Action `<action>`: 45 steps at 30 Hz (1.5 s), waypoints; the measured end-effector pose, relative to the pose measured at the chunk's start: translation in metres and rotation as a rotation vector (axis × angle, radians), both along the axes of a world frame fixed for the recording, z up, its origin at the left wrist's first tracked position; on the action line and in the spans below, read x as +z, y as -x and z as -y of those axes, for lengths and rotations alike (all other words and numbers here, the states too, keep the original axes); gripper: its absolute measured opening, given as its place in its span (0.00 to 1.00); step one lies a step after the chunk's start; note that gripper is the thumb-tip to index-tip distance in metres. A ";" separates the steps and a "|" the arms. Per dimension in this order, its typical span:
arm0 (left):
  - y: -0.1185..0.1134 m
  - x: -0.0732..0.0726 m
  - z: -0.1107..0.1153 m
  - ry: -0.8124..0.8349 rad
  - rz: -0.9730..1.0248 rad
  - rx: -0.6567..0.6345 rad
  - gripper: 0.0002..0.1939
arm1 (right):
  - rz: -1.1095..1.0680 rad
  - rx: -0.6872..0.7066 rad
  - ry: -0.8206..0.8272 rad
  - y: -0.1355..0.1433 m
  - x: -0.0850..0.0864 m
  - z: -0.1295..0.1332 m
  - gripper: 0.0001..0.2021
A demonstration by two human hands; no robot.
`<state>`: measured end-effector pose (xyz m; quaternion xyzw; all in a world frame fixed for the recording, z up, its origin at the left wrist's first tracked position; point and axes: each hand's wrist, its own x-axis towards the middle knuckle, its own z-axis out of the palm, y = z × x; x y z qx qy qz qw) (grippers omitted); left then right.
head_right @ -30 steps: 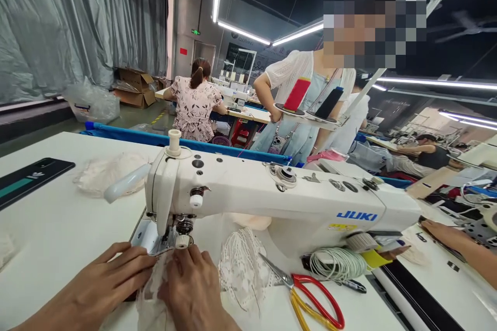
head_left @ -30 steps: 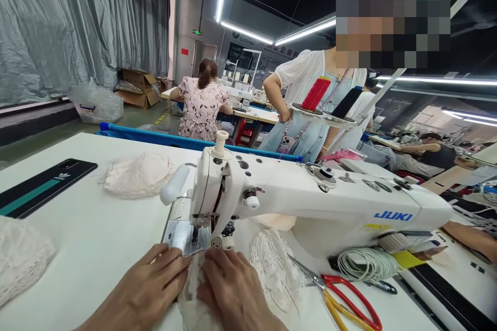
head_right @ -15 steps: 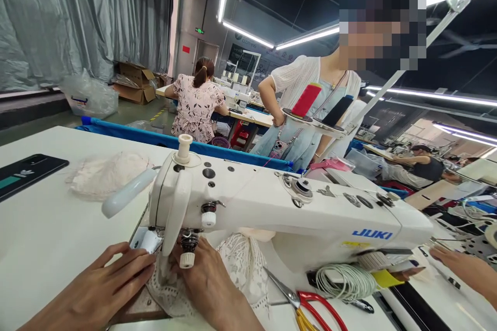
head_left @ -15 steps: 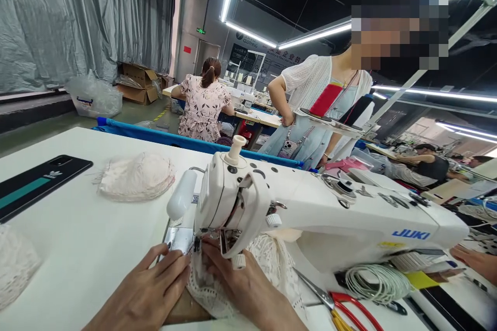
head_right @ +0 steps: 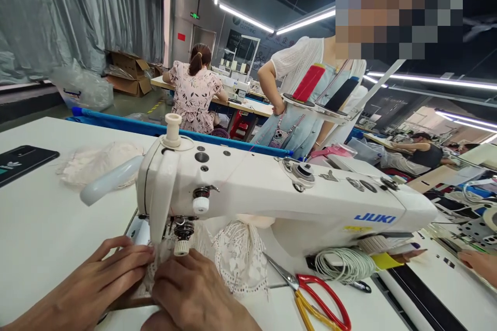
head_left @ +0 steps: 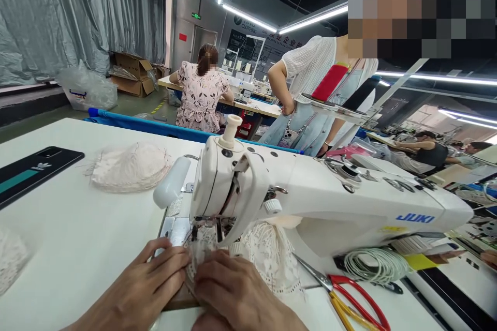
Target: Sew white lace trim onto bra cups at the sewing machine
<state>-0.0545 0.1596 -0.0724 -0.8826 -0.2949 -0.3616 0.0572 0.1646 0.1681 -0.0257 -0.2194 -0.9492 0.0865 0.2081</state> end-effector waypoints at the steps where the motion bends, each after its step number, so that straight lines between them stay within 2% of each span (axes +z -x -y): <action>1: 0.000 0.001 0.000 0.018 -0.017 0.012 0.17 | -0.003 -0.007 -0.029 0.001 -0.002 0.000 0.07; 8: -0.003 0.006 -0.002 0.019 0.000 -0.002 0.19 | -0.100 0.002 -0.219 0.008 -0.006 0.000 0.04; 14: -0.004 0.000 0.000 -0.007 0.013 0.001 0.18 | -0.115 0.003 -0.256 0.008 -0.007 0.000 0.09; 20: -0.004 0.001 0.001 -0.033 0.022 0.019 0.20 | -0.112 -0.011 -0.290 0.009 -0.013 0.000 0.11; 28: -0.004 -0.007 -0.001 -0.069 -0.070 0.049 0.13 | -0.052 -0.013 -0.288 0.007 -0.018 0.000 0.20; 30: -0.005 -0.006 -0.001 -0.084 -0.056 0.054 0.13 | -0.081 -0.038 -0.274 0.007 -0.017 -0.001 0.22; 36: -0.006 -0.001 -0.007 -0.054 -0.024 0.050 0.15 | -0.165 -0.257 -0.226 0.007 -0.010 -0.004 0.32; 39: -0.005 0.004 -0.014 -0.042 -0.017 0.042 0.12 | -0.179 -0.278 -0.250 0.010 -0.013 -0.008 0.34; 42: -0.003 0.009 -0.021 -0.102 -0.017 0.055 0.12 | -0.162 -0.282 -0.304 0.012 -0.019 -0.014 0.37; 45: -0.003 0.009 -0.025 -0.116 -0.050 0.090 0.12 | -0.162 -0.285 -0.343 0.012 -0.022 -0.018 0.38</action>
